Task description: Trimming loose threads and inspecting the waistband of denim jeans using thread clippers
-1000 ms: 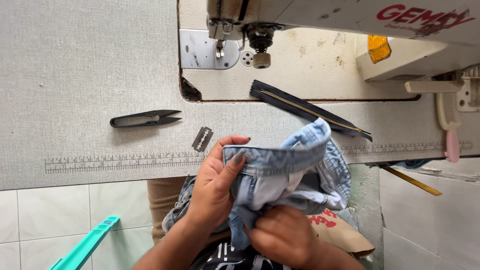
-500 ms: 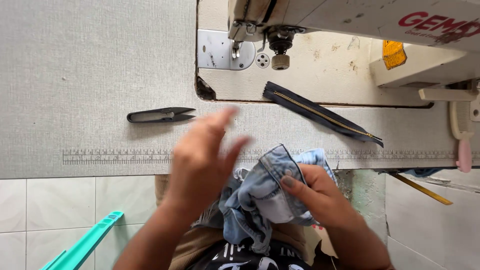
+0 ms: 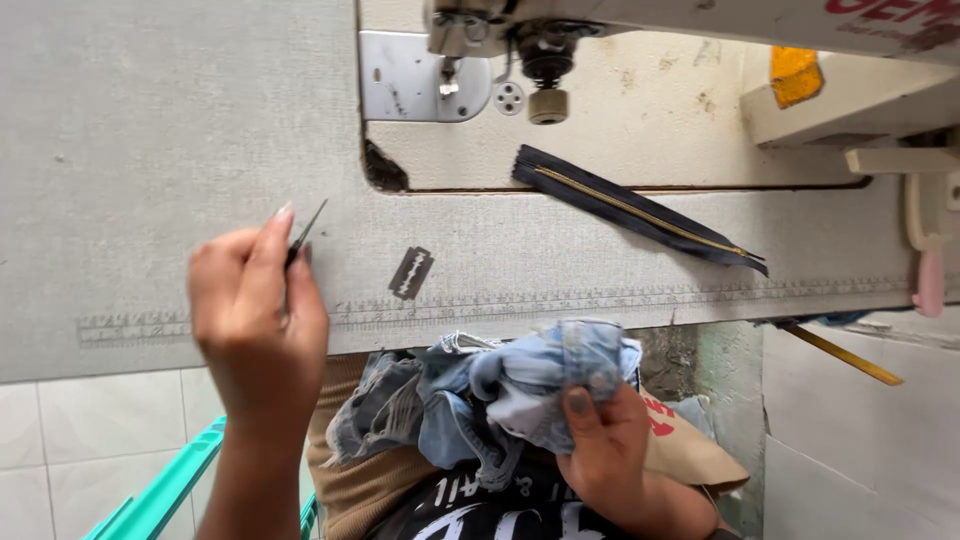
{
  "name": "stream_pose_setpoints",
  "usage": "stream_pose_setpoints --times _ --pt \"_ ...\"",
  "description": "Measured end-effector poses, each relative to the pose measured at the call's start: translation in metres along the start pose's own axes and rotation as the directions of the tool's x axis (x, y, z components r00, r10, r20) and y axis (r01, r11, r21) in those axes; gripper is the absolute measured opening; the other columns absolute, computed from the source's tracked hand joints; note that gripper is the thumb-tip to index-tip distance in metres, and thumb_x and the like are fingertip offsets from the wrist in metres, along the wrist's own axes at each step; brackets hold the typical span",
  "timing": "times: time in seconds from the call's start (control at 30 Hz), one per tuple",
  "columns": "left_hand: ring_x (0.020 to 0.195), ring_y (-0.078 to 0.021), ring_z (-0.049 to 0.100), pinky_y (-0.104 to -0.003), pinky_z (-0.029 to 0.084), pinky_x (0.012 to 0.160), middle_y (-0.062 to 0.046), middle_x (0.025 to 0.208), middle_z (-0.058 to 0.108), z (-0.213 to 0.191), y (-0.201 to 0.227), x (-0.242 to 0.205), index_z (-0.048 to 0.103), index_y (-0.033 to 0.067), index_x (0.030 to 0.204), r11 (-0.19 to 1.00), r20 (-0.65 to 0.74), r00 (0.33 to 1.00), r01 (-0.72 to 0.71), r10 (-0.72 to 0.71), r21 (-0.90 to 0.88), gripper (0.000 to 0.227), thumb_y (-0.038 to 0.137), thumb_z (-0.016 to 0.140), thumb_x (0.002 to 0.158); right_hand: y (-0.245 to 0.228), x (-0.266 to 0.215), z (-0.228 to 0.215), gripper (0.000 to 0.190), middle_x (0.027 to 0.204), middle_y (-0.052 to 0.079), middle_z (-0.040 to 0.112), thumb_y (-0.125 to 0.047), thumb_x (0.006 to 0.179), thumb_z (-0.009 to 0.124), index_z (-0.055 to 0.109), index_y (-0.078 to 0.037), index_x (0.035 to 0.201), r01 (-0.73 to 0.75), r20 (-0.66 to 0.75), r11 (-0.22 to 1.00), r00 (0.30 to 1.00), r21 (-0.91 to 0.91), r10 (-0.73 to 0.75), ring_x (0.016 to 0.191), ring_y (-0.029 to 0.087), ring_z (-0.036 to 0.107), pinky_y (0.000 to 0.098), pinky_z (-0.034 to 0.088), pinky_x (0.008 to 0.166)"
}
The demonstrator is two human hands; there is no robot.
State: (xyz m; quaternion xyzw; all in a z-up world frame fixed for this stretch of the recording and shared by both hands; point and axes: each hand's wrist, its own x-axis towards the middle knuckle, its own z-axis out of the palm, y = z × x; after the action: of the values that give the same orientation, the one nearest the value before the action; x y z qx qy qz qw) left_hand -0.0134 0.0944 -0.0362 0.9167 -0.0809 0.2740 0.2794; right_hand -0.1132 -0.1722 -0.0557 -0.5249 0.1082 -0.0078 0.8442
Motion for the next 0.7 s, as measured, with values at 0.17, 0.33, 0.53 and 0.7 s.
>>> stream_pose_setpoints --times 0.17,0.33,0.53,0.7 --pt "0.093 -0.0368 0.061 -0.041 0.053 0.081 -0.028 0.1 0.065 -0.011 0.054 0.003 0.069 -0.0186 0.108 0.947 -0.047 0.987 0.135 -0.155 -0.291 0.008 -0.016 0.073 0.102 0.005 -0.051 -0.105 0.063 0.116 0.03 0.063 -0.039 0.06 0.086 0.065 -0.004 0.108 -0.083 0.159 -0.394 0.824 -0.915 -0.543 0.105 0.054 0.064 0.0536 0.052 0.101" --pt "0.066 -0.0201 0.07 -0.019 0.056 0.059 -0.036 0.107 0.066 -0.006 0.116 -0.009 0.041 0.0079 0.118 0.41 0.165 0.933 0.294 -0.32 -0.864 0.022 0.009 0.054 0.1 -0.028 -0.042 -0.064 0.103 0.155 0.03 0.036 -0.057 0.089 0.064 0.004 -0.039 0.17 0.107 0.442 -0.489 0.622 -0.866 -0.646 0.127 0.066 0.048 0.0744 0.037 0.114" --pt "0.083 -0.0319 0.072 -0.036 0.061 0.07 -0.023 0.099 0.067 -0.002 0.128 0.014 0.064 -0.0086 0.112 0.694 0.166 0.967 -0.013 0.191 -0.72 0.026 0.014 0.065 0.098 0.056 -0.076 -0.084 0.036 0.148 0.009 0.06 -0.024 0.106 0.046 0.061 -0.012 0.138 0.391 0.26 0.427 0.906 -0.815 -0.333 0.142 0.023 0.056 0.0388 0.033 0.128" --pt "0.075 -0.0276 0.071 -0.032 0.06 0.065 -0.02 0.092 0.069 0.001 0.129 0.0 0.066 -0.0073 0.111 0.726 0.138 0.976 -0.027 0.167 -0.687 0.027 0.016 0.068 0.098 0.107 -0.153 -0.091 0.036 0.146 0.01 0.061 -0.023 0.106 0.047 0.061 -0.012 0.136 0.383 0.243 0.459 0.91 -0.801 -0.335 0.14 0.023 0.057 0.039 0.034 0.127"
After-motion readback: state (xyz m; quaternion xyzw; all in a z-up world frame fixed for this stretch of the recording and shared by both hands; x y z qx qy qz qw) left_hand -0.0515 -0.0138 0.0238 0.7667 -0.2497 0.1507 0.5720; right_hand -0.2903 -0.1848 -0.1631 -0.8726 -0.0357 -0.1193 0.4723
